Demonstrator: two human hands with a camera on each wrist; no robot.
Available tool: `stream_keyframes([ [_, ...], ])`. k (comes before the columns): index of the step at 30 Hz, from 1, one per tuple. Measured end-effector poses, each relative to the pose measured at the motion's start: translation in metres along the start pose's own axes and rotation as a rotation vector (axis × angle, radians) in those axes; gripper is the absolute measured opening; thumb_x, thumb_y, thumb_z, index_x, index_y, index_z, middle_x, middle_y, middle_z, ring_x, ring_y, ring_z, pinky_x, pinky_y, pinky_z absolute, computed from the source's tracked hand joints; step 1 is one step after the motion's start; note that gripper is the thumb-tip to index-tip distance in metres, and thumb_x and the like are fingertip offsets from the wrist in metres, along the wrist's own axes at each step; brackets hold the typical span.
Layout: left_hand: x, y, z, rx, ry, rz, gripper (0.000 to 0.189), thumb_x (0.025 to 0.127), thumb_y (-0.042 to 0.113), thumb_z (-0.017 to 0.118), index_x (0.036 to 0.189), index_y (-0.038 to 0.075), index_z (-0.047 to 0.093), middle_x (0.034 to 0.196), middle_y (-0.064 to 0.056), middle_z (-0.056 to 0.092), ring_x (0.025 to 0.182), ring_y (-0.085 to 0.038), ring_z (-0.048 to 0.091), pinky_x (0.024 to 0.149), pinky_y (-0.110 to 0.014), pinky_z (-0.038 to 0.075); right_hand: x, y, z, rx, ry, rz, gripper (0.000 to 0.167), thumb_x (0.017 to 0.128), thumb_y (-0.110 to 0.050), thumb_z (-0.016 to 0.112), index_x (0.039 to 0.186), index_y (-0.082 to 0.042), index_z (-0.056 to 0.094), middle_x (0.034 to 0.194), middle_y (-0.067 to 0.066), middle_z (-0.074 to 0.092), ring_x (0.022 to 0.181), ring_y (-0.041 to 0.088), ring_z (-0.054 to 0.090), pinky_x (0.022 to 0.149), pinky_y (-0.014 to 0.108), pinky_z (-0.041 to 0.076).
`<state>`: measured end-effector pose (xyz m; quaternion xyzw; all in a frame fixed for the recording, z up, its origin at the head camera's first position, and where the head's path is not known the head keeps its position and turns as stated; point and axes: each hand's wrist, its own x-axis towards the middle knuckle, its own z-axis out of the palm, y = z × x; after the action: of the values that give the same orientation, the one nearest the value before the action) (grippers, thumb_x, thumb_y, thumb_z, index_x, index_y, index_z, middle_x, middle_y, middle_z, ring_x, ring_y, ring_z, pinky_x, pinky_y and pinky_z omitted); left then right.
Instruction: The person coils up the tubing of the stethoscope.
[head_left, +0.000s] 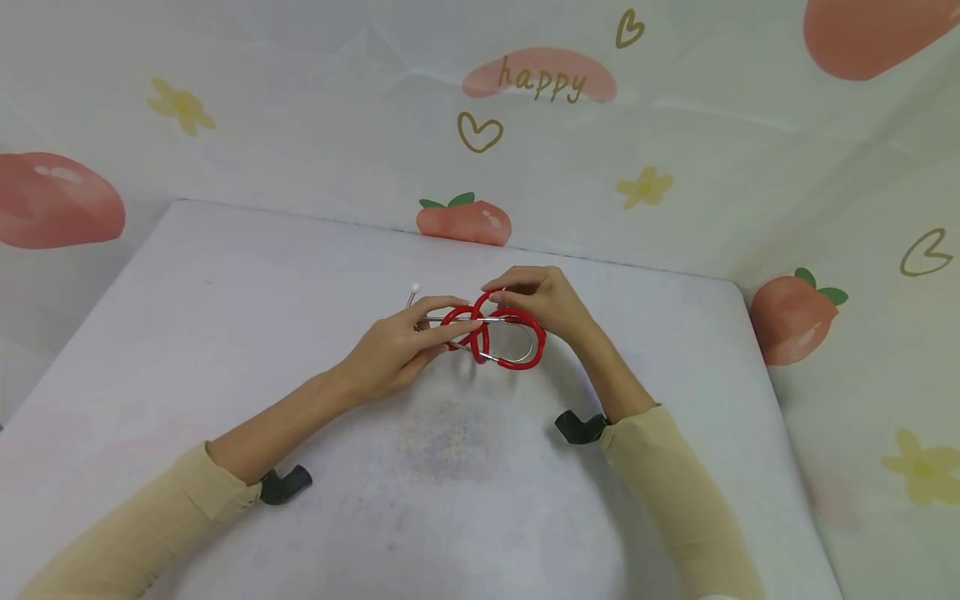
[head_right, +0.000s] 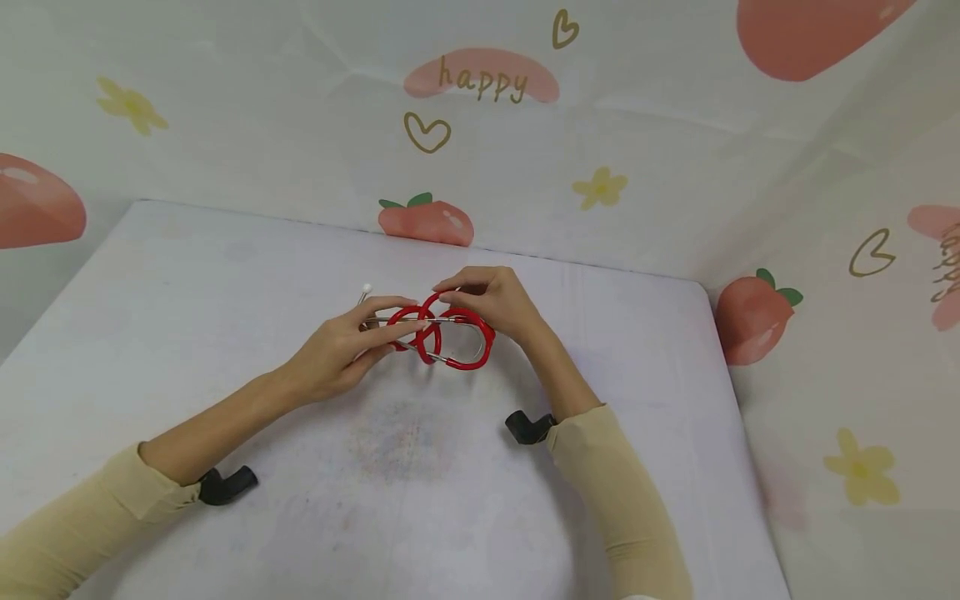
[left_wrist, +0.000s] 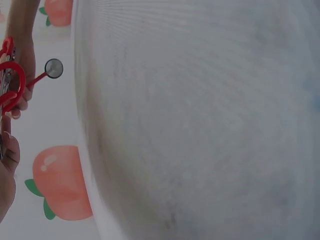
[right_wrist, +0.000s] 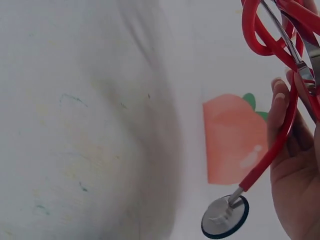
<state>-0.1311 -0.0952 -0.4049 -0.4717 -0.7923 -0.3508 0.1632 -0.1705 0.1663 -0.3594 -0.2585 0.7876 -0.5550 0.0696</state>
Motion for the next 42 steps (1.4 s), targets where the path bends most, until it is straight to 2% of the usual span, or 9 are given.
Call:
stream_keyframes([
  [6, 0.000, 0.000, 0.001, -0.026, 0.022, -0.009, 0.047, 0.091, -0.003, 0.062, 0.133, 0.019, 0.065, 0.138, -0.009, 0.053, 0.069, -0.009, 0.053, 0.058, -0.021, 0.045, -0.003, 0.000, 0.001, -0.015, -0.006, 0.035, 0.017, 0.092, 0.001, 0.068, 0.107, 0.009, 0.073, 0.098, 0.016, 0.073, 0.085, 0.020, 0.064, 0.076, 0.025, 0.054],
  [10, 0.000, -0.001, 0.002, -0.050, 0.027, -0.017, 0.047, 0.090, -0.004, 0.062, 0.132, 0.017, 0.065, 0.140, -0.009, 0.051, 0.074, -0.009, 0.056, 0.061, -0.021, 0.047, -0.007, 0.011, -0.002, 0.059, -0.058, 0.116, 0.024, 0.094, -0.002, 0.065, 0.116, 0.007, 0.070, 0.105, 0.011, 0.074, 0.096, 0.021, 0.066, 0.083, 0.029, 0.055],
  [14, 0.001, -0.001, 0.002, -0.029, 0.028, -0.027, 0.045, 0.091, -0.003, 0.061, 0.131, 0.017, 0.066, 0.141, -0.008, 0.051, 0.073, -0.008, 0.059, 0.060, -0.021, 0.048, -0.009, 0.032, -0.004, 0.133, -0.066, 0.167, 0.028, 0.096, -0.004, 0.063, 0.123, 0.001, 0.069, 0.111, 0.008, 0.073, 0.107, 0.022, 0.064, 0.089, 0.032, 0.053],
  [17, 0.001, 0.000, 0.001, 0.025, 0.013, -0.036, 0.045, 0.093, 0.000, 0.061, 0.132, 0.021, 0.066, 0.142, -0.007, 0.051, 0.068, -0.008, 0.055, 0.056, -0.021, 0.045, -0.008, 0.044, -0.003, 0.126, -0.043, 0.163, 0.028, 0.096, -0.007, 0.064, 0.123, -0.003, 0.070, 0.110, 0.008, 0.073, 0.102, 0.026, 0.065, 0.085, 0.032, 0.055],
  [22, 0.002, 0.002, 0.001, 0.146, -0.035, -0.044, 0.045, 0.096, 0.011, 0.064, 0.137, 0.028, 0.062, 0.141, -0.005, 0.053, 0.065, -0.010, 0.052, 0.052, -0.022, 0.044, -0.006, 0.045, -0.002, 0.076, 0.026, 0.134, 0.026, 0.095, -0.012, 0.068, 0.121, -0.007, 0.073, 0.109, 0.008, 0.073, 0.095, 0.026, 0.068, 0.079, 0.032, 0.057],
  [29, 0.002, 0.005, 0.002, 0.265, -0.073, -0.009, 0.049, 0.093, 0.016, 0.070, 0.139, 0.028, 0.059, 0.140, -0.004, 0.055, 0.082, -0.019, 0.062, 0.048, -0.028, 0.048, -0.006, 0.044, 0.002, 0.109, 0.103, 0.129, 0.022, 0.094, -0.012, 0.069, 0.114, -0.002, 0.074, 0.104, 0.008, 0.073, 0.093, 0.023, 0.068, 0.079, 0.030, 0.058],
  [33, 0.000, 0.005, 0.001, 0.332, -0.117, 0.005, 0.058, 0.088, 0.026, 0.076, 0.142, 0.026, 0.055, 0.142, -0.004, 0.053, 0.086, -0.023, 0.064, 0.049, -0.031, 0.051, -0.006, 0.043, 0.006, 0.129, 0.148, 0.134, 0.023, 0.095, -0.010, 0.068, 0.116, -0.001, 0.072, 0.107, 0.007, 0.072, 0.102, 0.031, 0.064, 0.080, 0.028, 0.057],
  [37, 0.000, 0.004, 0.001, 0.321, -0.102, -0.019, 0.061, 0.085, 0.029, 0.081, 0.141, 0.024, 0.057, 0.140, -0.003, 0.054, 0.091, -0.021, 0.065, 0.056, -0.031, 0.055, -0.006, 0.042, 0.009, 0.121, 0.168, 0.131, 0.024, 0.094, -0.010, 0.068, 0.116, 0.000, 0.072, 0.109, 0.011, 0.072, 0.104, 0.038, 0.063, 0.079, 0.028, 0.057],
  [42, -0.001, 0.003, -0.001, 0.251, -0.052, -0.034, 0.058, 0.083, 0.018, 0.082, 0.137, 0.022, 0.060, 0.137, -0.003, 0.058, 0.096, -0.021, 0.065, 0.064, -0.031, 0.056, -0.006, 0.045, 0.010, 0.070, 0.167, 0.156, 0.021, 0.094, -0.014, 0.071, 0.111, -0.003, 0.074, 0.102, 0.010, 0.072, 0.089, 0.025, 0.070, 0.075, 0.030, 0.058],
])
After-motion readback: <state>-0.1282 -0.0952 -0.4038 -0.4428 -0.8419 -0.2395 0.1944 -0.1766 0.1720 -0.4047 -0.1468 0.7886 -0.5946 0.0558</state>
